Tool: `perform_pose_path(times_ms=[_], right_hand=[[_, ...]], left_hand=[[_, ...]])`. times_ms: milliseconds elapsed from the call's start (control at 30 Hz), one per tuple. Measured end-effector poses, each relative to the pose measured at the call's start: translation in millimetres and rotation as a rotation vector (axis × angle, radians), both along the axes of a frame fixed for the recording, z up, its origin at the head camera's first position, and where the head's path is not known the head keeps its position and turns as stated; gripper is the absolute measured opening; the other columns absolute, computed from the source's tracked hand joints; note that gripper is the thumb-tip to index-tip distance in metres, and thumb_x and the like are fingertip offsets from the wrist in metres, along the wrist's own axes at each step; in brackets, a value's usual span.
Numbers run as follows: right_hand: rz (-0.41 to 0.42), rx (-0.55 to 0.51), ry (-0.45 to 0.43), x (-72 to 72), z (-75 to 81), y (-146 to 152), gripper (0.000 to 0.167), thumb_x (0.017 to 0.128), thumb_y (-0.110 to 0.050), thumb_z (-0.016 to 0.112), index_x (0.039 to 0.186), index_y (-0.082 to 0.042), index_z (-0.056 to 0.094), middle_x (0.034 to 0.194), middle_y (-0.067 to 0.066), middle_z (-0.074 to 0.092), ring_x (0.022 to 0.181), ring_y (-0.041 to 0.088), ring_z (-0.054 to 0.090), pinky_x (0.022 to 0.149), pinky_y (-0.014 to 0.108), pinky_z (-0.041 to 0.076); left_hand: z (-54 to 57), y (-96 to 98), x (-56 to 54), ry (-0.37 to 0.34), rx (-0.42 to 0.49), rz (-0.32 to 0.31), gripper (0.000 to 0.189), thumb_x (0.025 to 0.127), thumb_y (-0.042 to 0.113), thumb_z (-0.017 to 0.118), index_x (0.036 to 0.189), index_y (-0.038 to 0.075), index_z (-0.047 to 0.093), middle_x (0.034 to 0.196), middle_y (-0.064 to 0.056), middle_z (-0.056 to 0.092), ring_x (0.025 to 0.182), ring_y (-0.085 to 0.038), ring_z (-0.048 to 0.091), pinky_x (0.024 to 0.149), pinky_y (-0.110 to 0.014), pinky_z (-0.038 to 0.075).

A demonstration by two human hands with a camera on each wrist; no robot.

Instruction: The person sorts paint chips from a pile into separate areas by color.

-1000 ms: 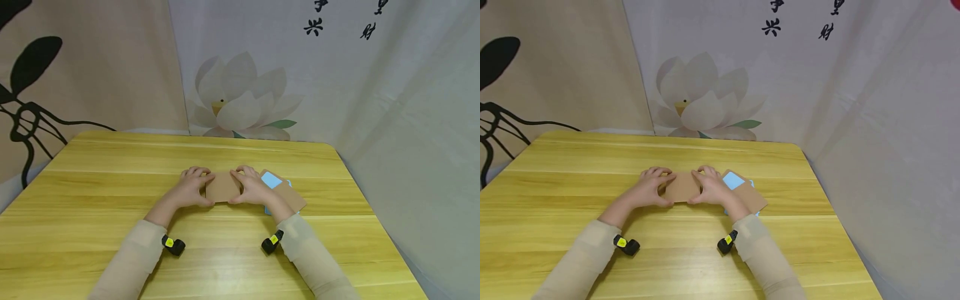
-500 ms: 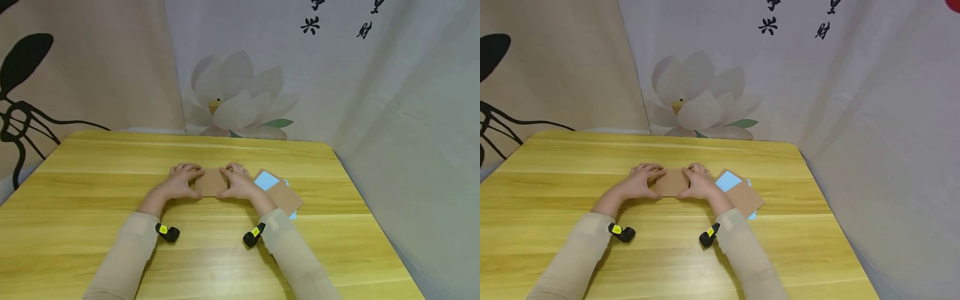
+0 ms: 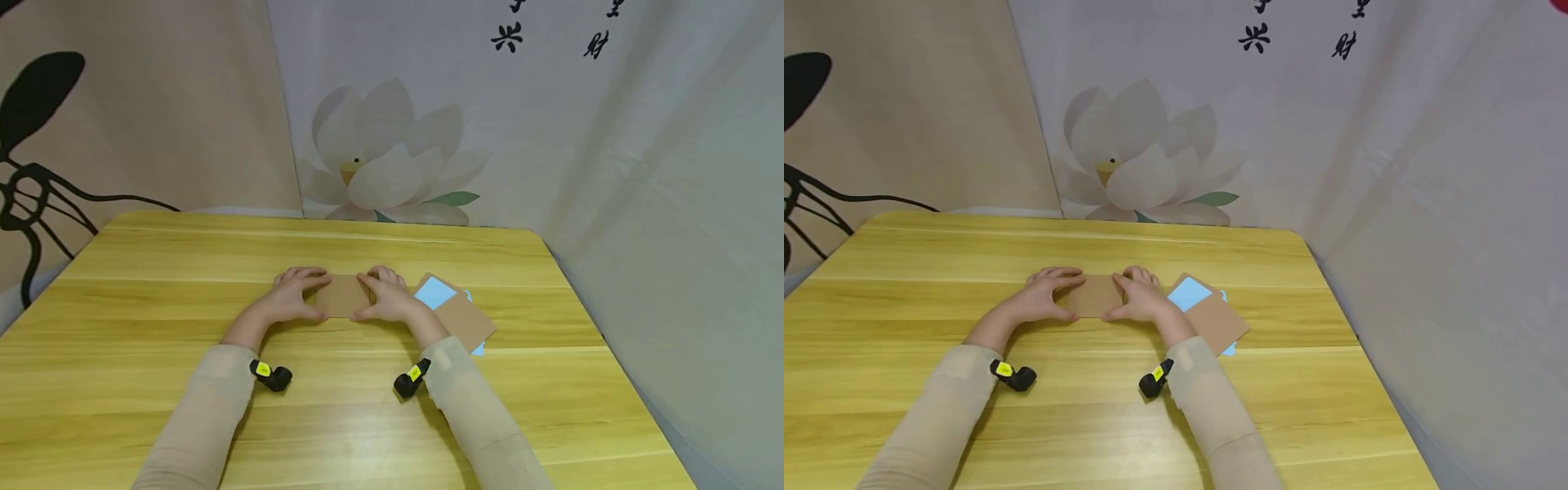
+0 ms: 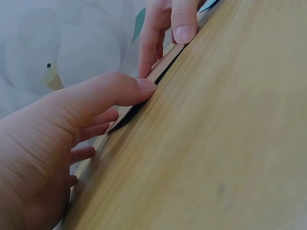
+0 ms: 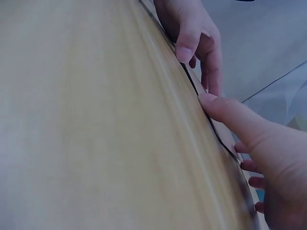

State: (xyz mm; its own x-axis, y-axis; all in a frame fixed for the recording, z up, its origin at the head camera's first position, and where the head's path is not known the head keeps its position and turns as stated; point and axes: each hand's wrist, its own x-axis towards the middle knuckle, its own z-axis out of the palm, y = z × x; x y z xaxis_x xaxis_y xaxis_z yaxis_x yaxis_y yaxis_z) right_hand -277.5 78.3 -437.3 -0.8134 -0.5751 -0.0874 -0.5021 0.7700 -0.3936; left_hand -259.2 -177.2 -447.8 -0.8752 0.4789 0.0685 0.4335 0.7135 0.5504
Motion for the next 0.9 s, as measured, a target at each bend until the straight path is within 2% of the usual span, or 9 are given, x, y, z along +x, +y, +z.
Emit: perform_pose_path(times_ms=[200,433,633,733,900], right_hand=[[0.003,-0.003,-0.025,-0.4,0.6,0.6,0.095,0.078,-0.063,0.066,0.152,-0.017,0.028,0.151,0.006,0.023,0.140,0.024,0.014,0.111,0.044,0.011],[0.018,-0.013,-0.009,1.3,0.3,0.6,0.095,0.079,-0.063,0.066,0.153,-0.017,0.028,0.155,0.007,0.019,0.142,0.025,0.011,0.112,0.044,0.009],[0.046,-0.106,0.010,10.2,6.8,8.0,0.094,0.078,-0.058,0.071,0.151,-0.016,0.032,0.156,0.010,0.018,0.142,0.027,0.010,0.111,0.050,0.009],[0.058,-0.133,0.021,16.4,11.5,16.8,0.093,0.078,-0.057,0.072,0.151,-0.015,0.032,0.156,0.011,0.018,0.142,0.028,0.010,0.110,0.054,0.009],[0.082,-0.139,0.046,25.4,19.0,36.9,0.089,0.079,-0.053,0.072,0.150,-0.015,0.034,0.155,0.012,0.019,0.142,0.030,0.012,0.109,0.057,0.010]], left_hand=[[0.9,-0.4,0.2,0.001,0.017,-0.005,0.081,0.073,0.036,0.080,0.140,0.004,0.049,0.148,-0.014,0.035,0.135,-0.039,0.022,0.103,-0.062,0.006],[0.3,-0.6,-0.1,0.002,0.026,-0.007,0.081,0.073,0.037,0.080,0.140,0.005,0.049,0.149,-0.014,0.034,0.135,-0.038,0.022,0.103,-0.061,0.006],[1.0,1.9,0.0,0.018,0.053,0.036,0.080,0.074,0.040,0.080,0.141,0.007,0.049,0.150,-0.013,0.033,0.137,-0.038,0.019,0.105,-0.061,0.003],[3.0,7.5,1.6,0.039,0.072,0.063,0.083,0.075,0.041,0.080,0.142,0.006,0.046,0.150,-0.013,0.033,0.137,-0.038,0.019,0.105,-0.061,0.004],[8.5,26.3,7.1,0.085,0.106,0.070,0.084,0.075,0.038,0.081,0.142,0.003,0.044,0.148,-0.015,0.034,0.136,-0.038,0.020,0.103,-0.062,0.008]])
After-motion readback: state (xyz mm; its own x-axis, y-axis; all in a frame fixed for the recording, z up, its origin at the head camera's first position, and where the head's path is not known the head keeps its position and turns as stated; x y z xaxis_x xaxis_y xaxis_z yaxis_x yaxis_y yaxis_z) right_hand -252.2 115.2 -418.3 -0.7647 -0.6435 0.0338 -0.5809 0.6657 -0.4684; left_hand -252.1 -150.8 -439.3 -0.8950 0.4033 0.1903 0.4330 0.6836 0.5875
